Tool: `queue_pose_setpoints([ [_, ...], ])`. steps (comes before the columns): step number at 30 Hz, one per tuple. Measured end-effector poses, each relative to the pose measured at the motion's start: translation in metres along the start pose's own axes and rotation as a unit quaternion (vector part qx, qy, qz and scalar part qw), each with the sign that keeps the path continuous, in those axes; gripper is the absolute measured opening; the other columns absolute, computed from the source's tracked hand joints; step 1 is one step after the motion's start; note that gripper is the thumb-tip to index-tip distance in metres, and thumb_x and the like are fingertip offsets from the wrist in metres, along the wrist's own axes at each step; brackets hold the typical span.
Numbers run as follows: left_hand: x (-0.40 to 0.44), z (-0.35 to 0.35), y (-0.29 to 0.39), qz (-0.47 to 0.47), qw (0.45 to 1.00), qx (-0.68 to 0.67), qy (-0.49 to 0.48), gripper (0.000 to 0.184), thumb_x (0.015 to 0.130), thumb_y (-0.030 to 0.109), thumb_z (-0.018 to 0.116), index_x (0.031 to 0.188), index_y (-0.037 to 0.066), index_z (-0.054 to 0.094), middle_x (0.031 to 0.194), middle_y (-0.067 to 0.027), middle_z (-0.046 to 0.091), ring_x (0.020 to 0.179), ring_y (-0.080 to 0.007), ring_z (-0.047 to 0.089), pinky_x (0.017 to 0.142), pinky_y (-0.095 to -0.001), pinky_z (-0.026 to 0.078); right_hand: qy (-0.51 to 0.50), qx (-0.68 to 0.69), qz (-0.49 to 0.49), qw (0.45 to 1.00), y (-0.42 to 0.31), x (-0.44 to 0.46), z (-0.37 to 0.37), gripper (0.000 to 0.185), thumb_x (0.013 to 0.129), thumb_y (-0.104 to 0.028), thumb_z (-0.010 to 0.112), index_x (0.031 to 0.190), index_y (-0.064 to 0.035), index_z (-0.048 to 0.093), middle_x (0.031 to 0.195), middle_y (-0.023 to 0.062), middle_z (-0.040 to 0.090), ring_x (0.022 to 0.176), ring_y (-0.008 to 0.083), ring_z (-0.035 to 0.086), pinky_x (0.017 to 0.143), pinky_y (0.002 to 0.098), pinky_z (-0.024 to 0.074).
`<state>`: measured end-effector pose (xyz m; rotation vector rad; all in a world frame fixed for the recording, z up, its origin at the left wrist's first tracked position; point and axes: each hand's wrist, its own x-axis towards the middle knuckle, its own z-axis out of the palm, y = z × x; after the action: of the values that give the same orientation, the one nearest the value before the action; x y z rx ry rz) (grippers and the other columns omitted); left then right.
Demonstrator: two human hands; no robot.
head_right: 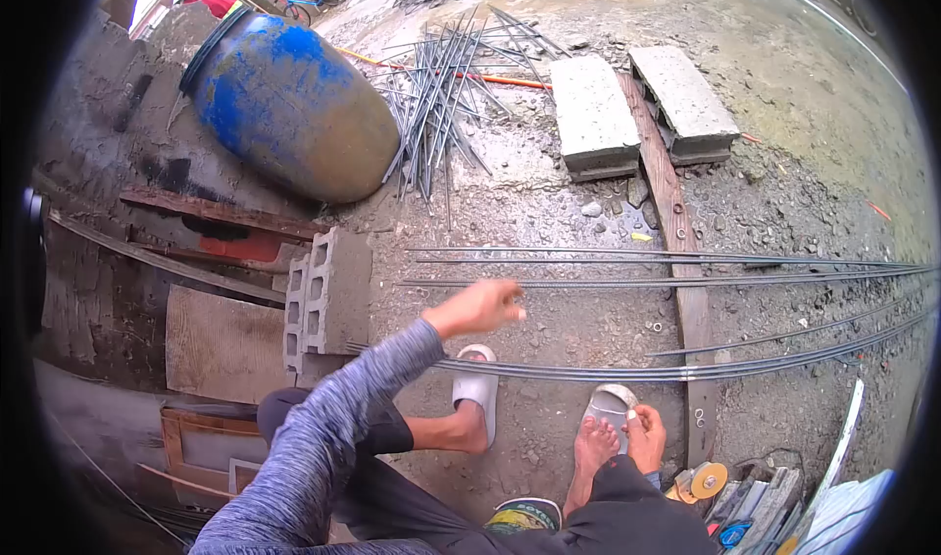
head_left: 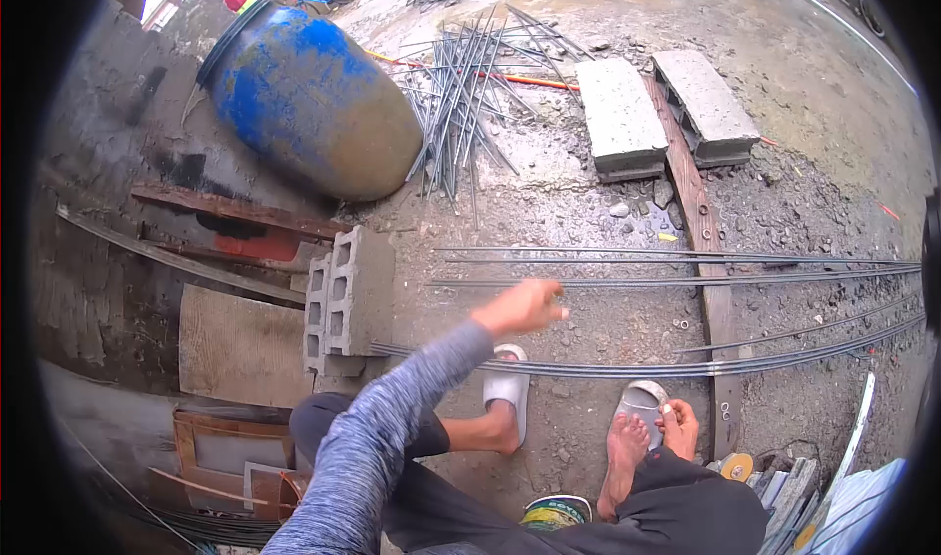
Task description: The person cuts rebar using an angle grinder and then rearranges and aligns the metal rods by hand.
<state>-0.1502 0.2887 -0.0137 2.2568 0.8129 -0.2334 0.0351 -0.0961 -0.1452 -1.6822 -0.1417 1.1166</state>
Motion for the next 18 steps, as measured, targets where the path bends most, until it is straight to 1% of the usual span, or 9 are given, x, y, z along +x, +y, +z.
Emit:
queue_pose_setpoints([
  [1,-0.017,0.046,-0.011,-0.001,1.0,0.003,-0.023,0.046,0.09,0.031,0.071,0.118,-0.005,0.063,0.104,-0.0269,0.069,0.098,-0.0407,0.069,0.084,-0.0452,0.054,-0.009,-0.006,0.011,1.0,0.008,-0.001,0.0,0.025,0.096,-0.018,0.066,0.113,-0.0014,0.06,0.09,0.0031,0.066,0.073,0.0107,0.063,0.068,0.0272,0.0518],
  [2,-0.039,0.083,-0.016,-0.011,1.0,-0.026,-0.005,0.042,0.091,0.029,0.07,0.115,-0.005,0.064,0.099,-0.0263,0.07,0.096,-0.0398,0.07,0.081,-0.0447,0.055,0.0,0.007,0.013,1.0,0.015,-0.004,0.002,0.023,0.095,-0.018,0.068,0.109,-0.0009,0.061,0.087,0.0045,0.067,0.07,0.0108,0.063,0.063,0.0267,0.0518],
  [4,-0.071,0.134,-0.021,-0.068,0.994,-0.082,-0.03,0.039,0.091,0.028,0.07,0.111,-0.005,0.064,0.095,-0.0247,0.071,0.093,-0.0383,0.071,0.079,-0.0445,0.056,-0.019,0.027,0.065,0.997,0.014,-0.008,0.002,0.022,0.095,-0.018,0.068,0.106,-0.001,0.061,0.086,0.0059,0.068,0.068,0.0113,0.064,0.059,0.0259,0.0521],
  [6,-0.102,0.172,-0.025,-0.105,0.987,-0.123,0.007,0.036,0.092,0.027,0.069,0.108,-0.004,0.063,0.094,-0.0233,0.072,0.092,-0.0369,0.072,0.077,-0.0444,0.056,-0.058,0.047,0.114,0.991,0.029,-0.007,-0.001,0.018,0.096,-0.017,0.067,0.102,-0.0014,0.062,0.083,0.0081,0.069,0.063,0.013,0.066,0.052,0.0249,0.0518],
  [9,-0.121,0.171,-0.006,-0.127,0.978,-0.157,-0.047,0.031,0.091,0.024,0.069,0.099,-0.004,0.062,0.087,-0.0266,0.069,0.086,-0.0425,0.069,0.074,-0.0489,0.052,-0.095,0.118,0.188,0.97,0.037,-0.009,0.011,0.018,0.096,-0.018,0.067,0.099,-0.0015,0.063,0.081,0.0077,0.069,0.062,0.0136,0.067,0.052,0.0248,0.0516],
  [12,-0.115,0.158,0.007,-0.1,0.988,-0.116,-0.034,0.034,0.094,0.025,0.067,0.106,-0.006,0.062,0.091,-0.0251,0.071,0.089,-0.0414,0.07,0.077,-0.0459,0.054,-0.097,0.082,0.188,0.974,0.065,-0.006,0.031,0.018,0.095,-0.018,0.068,0.096,-0.0014,0.063,0.08,0.0075,0.068,0.06,0.0132,0.065,0.05,0.025,0.0498],
  [15,-0.098,0.155,0.011,-0.09,0.99,-0.107,-0.01,0.038,0.094,0.027,0.066,0.111,-0.007,0.062,0.097,-0.0253,0.071,0.094,-0.0411,0.07,0.081,-0.0451,0.054,-0.117,0.021,0.073,0.99,0.11,0.0,0.038,0.016,0.095,-0.018,0.068,0.094,-0.0029,0.063,0.078,0.0066,0.068,0.054,0.0126,0.06,0.046,0.0269,0.0466],
  [16,-0.094,0.157,0.013,-0.093,0.989,-0.115,-0.011,0.039,0.094,0.027,0.066,0.112,-0.007,0.062,0.1,-0.0257,0.071,0.096,-0.0412,0.069,0.083,-0.0455,0.054,-0.116,0.021,0.095,0.988,0.098,-0.004,0.037,0.016,0.094,-0.019,0.069,0.093,-0.0033,0.064,0.077,0.0061,0.067,0.054,0.0122,0.06,0.048,0.0274,0.0465],
  [18,-0.082,0.173,-0.004,-0.028,0.998,-0.021,0.059,0.04,0.093,0.027,0.067,0.116,-0.005,0.063,0.109,-0.0274,0.067,0.105,-0.0417,0.065,0.091,-0.0459,0.051,-0.115,0.013,0.165,0.98,0.075,-0.002,0.034,0.018,0.093,-0.021,0.07,0.094,-0.0041,0.066,0.077,0.005,0.067,0.058,0.011,0.059,0.052,0.0279,0.0467],
])
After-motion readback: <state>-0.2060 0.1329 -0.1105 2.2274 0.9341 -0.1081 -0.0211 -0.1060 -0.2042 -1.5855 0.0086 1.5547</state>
